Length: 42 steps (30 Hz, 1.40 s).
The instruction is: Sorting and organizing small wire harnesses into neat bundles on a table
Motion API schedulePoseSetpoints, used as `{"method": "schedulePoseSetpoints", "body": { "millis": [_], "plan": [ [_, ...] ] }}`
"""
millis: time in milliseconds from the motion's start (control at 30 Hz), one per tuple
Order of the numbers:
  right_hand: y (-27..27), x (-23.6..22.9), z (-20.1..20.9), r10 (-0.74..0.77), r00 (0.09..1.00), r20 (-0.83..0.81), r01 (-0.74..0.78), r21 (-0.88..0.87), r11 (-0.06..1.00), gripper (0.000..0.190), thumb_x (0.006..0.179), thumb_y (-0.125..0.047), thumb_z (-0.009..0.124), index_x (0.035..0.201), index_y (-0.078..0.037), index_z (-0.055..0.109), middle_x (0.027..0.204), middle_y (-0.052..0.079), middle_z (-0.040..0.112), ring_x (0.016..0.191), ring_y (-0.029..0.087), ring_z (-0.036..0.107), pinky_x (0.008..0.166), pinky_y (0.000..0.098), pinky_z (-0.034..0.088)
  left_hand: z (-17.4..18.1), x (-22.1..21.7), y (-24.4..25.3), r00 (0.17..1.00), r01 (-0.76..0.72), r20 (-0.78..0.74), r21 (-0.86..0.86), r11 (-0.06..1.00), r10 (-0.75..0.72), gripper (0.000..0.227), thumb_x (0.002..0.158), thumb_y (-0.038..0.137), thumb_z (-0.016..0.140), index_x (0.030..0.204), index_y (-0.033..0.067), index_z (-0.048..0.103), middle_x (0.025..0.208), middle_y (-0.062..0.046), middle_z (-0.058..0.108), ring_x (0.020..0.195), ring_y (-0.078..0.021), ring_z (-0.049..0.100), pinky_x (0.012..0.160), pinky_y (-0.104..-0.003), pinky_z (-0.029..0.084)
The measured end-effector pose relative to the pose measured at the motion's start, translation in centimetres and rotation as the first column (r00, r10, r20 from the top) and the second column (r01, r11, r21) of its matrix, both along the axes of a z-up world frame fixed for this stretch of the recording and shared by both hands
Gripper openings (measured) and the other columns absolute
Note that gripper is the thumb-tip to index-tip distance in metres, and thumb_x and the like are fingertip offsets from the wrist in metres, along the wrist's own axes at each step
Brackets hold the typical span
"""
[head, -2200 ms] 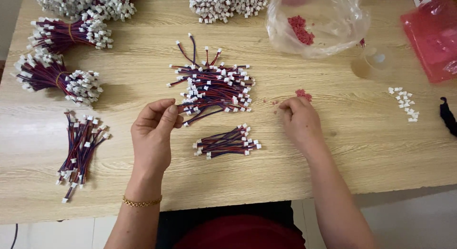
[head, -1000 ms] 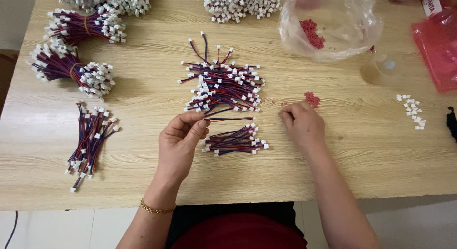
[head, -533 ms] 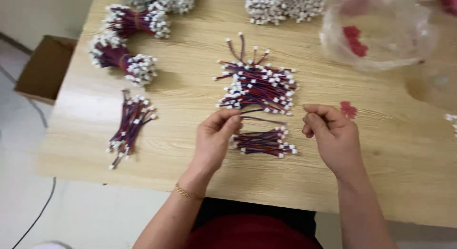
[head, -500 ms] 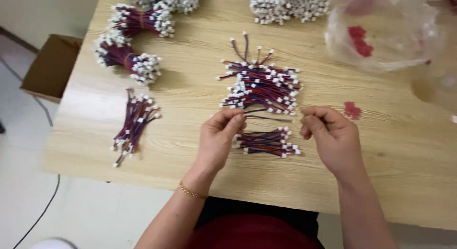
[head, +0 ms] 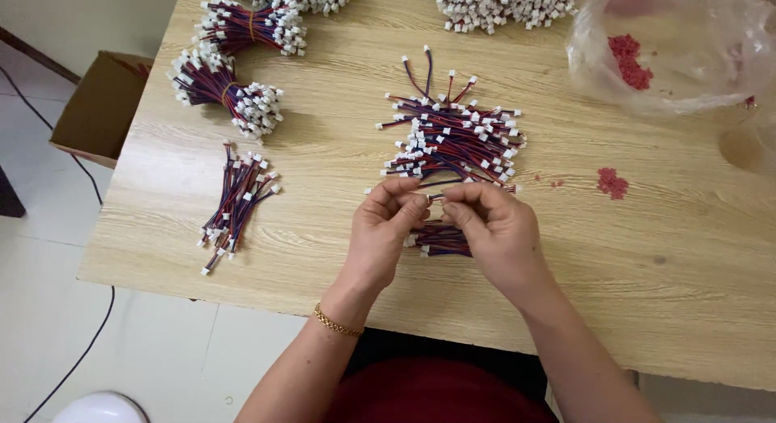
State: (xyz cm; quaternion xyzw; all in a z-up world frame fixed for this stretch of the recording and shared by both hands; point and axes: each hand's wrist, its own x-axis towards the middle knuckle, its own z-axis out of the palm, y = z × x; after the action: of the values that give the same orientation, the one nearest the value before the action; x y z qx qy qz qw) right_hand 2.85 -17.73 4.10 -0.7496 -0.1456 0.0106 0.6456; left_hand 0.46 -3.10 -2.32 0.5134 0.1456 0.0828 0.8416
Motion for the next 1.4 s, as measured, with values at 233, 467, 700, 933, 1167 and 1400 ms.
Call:
{"method": "schedulePoseSetpoints", "body": {
  "millis": [233, 467, 700, 933, 1167, 1400],
  "plan": [
    [-0.3, 0.7, 0.9, 0.068, 0.877, 0.476, 0.106, -0.33, 0.938, 0.007, 0.086, -0.008, 0.072, 0.092, -0.012, 0.073, 0.082, 0.005, 0.067, 0.081, 0.027, 0.067, 0.075, 0.0362, 0.051, 0.0, -0.2, -0.2, 0.999, 0.034, 0.001, 0.017, 0.999, -0.034, 0.027, 0.087, 0.008, 0.072, 0.112, 0.0045, 0.063, 0.084, -0.01, 0.069, 0.074, -0.0112, 0.065, 0.065, -0.019, 0.056],
    [-0.2, 0.9, 0.4, 0.118, 0.802, 0.586, 0.144, -0.381, 0.913, 0.005, 0.086, -0.015, 0.075, 0.09, -0.015, 0.073, 0.089, -0.001, 0.068, 0.091, 0.023, 0.063, 0.084, 0.0361, 0.044, 0.9, -0.6, -0.3, 0.998, 0.049, 0.032, 0.01, 0.999, -0.05, 0.027, 0.086, 0.006, 0.073, 0.111, 0.0024, 0.064, 0.081, -0.011, 0.069, 0.074, -0.0117, 0.066, 0.064, -0.021, 0.056],
    [0.2, -0.1, 1.0, 0.068, 0.955, 0.287, -0.011, -0.193, 0.981, 0.008, 0.082, -0.008, 0.076, 0.089, -0.012, 0.076, 0.082, 0.005, 0.069, 0.078, 0.021, 0.068, 0.075, 0.0315, 0.051, 1.8, -1.2, 0.0, 0.989, 0.139, 0.049, 0.002, 0.99, -0.139, 0.026, 0.086, 0.004, 0.071, 0.111, 0.0024, 0.064, 0.079, -0.011, 0.069, 0.074, -0.0116, 0.066, 0.068, -0.022, 0.056],
    [0.3, -0.6, 1.0, 0.015, 0.96, 0.279, 0.021, -0.127, 0.992, 0.007, 0.08, -0.005, 0.078, 0.086, -0.005, 0.073, 0.077, 0.009, 0.068, 0.072, 0.022, 0.069, 0.07, 0.032, 0.053, 2.0, -1.2, 0.0, 0.986, 0.158, 0.056, -0.052, 0.986, -0.155, 0.026, 0.087, 0.004, 0.07, 0.112, 0.0013, 0.064, 0.077, -0.012, 0.068, 0.072, -0.0133, 0.067, 0.067, -0.023, 0.057],
    [0.1, -0.2, 0.0, 0.046, 0.942, 0.334, -0.017, -0.089, 0.996, 0.01, 0.081, -0.001, 0.076, 0.091, -0.005, 0.075, 0.083, 0.01, 0.068, 0.077, 0.022, 0.068, 0.073, 0.0332, 0.053, 1.6, -1.0, 0.1, 0.99, 0.134, 0.07, -0.127, 0.983, -0.126, 0.028, 0.086, 0.0, 0.069, 0.113, 0.0005, 0.062, 0.077, -0.011, 0.068, 0.074, -0.0164, 0.069, 0.067, -0.024, 0.057],
    [-0.9, 0.9, -0.8, 0.131, 0.986, 0.1, -0.125, -0.073, 0.99, 0.014, 0.08, 0.001, 0.072, 0.092, -0.004, 0.074, 0.076, 0.01, 0.066, 0.075, 0.018, 0.062, 0.073, 0.0341, 0.05, 1.7, -0.6, 0.6, 0.982, 0.174, 0.089, -0.047, 0.984, -0.17, 0.032, 0.084, 0.0, 0.071, 0.115, 0.0009, 0.062, 0.077, -0.008, 0.067, 0.074, -0.0134, 0.067, 0.068, -0.024, 0.057]
  ]
}}
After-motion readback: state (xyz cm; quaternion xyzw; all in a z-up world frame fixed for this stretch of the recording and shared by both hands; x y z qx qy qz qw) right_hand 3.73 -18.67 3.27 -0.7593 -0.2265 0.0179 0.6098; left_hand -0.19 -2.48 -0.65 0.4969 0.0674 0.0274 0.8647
